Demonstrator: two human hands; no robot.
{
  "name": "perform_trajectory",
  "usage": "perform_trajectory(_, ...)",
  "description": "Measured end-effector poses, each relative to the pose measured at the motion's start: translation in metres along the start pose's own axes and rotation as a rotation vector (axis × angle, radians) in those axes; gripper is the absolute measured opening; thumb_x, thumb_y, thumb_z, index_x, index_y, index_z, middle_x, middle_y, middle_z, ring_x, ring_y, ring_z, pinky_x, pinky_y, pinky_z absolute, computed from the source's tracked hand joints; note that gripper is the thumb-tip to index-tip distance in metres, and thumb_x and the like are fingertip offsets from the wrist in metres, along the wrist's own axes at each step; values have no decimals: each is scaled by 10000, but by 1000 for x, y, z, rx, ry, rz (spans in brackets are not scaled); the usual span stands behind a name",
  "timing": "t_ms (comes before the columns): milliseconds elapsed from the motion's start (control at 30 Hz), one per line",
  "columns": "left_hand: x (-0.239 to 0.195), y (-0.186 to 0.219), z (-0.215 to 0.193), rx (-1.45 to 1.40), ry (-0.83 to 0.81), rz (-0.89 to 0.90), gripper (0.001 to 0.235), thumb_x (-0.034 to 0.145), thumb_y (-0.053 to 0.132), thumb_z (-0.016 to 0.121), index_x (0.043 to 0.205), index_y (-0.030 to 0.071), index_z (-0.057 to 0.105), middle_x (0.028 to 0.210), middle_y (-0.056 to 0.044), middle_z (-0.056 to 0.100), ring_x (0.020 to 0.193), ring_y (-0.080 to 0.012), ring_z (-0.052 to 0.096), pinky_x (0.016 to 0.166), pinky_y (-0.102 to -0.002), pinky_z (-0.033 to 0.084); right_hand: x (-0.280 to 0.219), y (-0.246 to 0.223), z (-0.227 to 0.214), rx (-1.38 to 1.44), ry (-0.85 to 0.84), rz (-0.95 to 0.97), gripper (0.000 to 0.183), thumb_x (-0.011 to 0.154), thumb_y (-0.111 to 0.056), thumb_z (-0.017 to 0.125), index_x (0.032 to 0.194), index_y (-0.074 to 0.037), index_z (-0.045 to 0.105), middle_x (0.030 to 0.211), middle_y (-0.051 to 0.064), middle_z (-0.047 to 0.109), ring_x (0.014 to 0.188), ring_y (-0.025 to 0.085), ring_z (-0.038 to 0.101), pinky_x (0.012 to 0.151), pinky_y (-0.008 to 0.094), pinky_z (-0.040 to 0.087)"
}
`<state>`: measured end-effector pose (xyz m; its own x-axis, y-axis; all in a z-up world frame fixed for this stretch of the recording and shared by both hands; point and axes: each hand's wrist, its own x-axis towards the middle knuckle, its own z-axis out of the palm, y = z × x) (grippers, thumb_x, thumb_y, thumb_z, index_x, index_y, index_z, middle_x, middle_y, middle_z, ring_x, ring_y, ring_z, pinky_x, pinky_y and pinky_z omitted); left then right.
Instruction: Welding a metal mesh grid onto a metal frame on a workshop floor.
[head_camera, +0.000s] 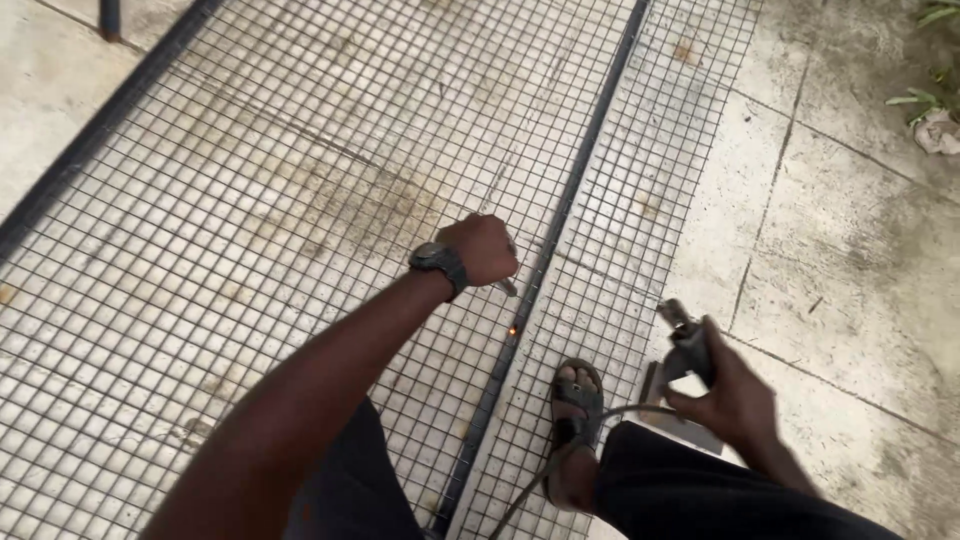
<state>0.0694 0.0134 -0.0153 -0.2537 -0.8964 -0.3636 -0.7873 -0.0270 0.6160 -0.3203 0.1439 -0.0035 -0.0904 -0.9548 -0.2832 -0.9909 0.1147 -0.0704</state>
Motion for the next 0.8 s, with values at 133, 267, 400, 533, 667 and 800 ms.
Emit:
perform_trajectory(133,-2,-9,-5,-17,31,-29,282,736,263,687,936,88,781,924,-148,778,872,-335,748,780,-438,601,-20,-21,47,377,-29,-5,1284,525,-337,964,1596,-160,280,1224,164,704,1086,285,717,928,402,573)
perform_trajectory(267,5,1,-9,-28,38,-23,278,715,268,694,923,106,782,918,-127,779,867,-313,749,767,-432,596,-35,-39,67,520,-53,111,1224,588,-282,970,1603,-140,301,1167,165,742,1061,263,745,931,379,588)
perform_trajectory(400,16,21,-17,29,65,-2,270,736,269,696,922,91,778,903,-144,773,856,-320,749,763,-436,593,-47,-42,59,611,-29,51,1205,562,-146,949,1582,-83,310,1188,182,728,1125,260,713,999,369,544)
perform_trajectory(533,27,40,-21,32,75,43,265,725,236,695,912,60,762,884,-156,765,835,-322,747,745,-439,599,-52,-45,41,658,-34,21,1236,554,-125,950,1588,-85,274,1209,182,707,1148,256,698,1019,361,538)
perform_trajectory(667,33,52,-18,119,8,28,250,725,229,705,889,46,750,855,-165,769,802,-315,757,728,-451,603,-54,-41,38,600,-88,31,1252,551,-121,974,1572,-72,250,1211,182,701,1152,261,689,1035,365,528)
perform_trajectory(800,36,55,-13,176,-1,81,203,726,220,690,820,55,764,831,-179,760,773,-327,750,716,-438,607,-54,-38,41,545,-143,40,1206,564,-171,967,1567,-97,303,1223,177,706,1153,263,701,1023,371,552)
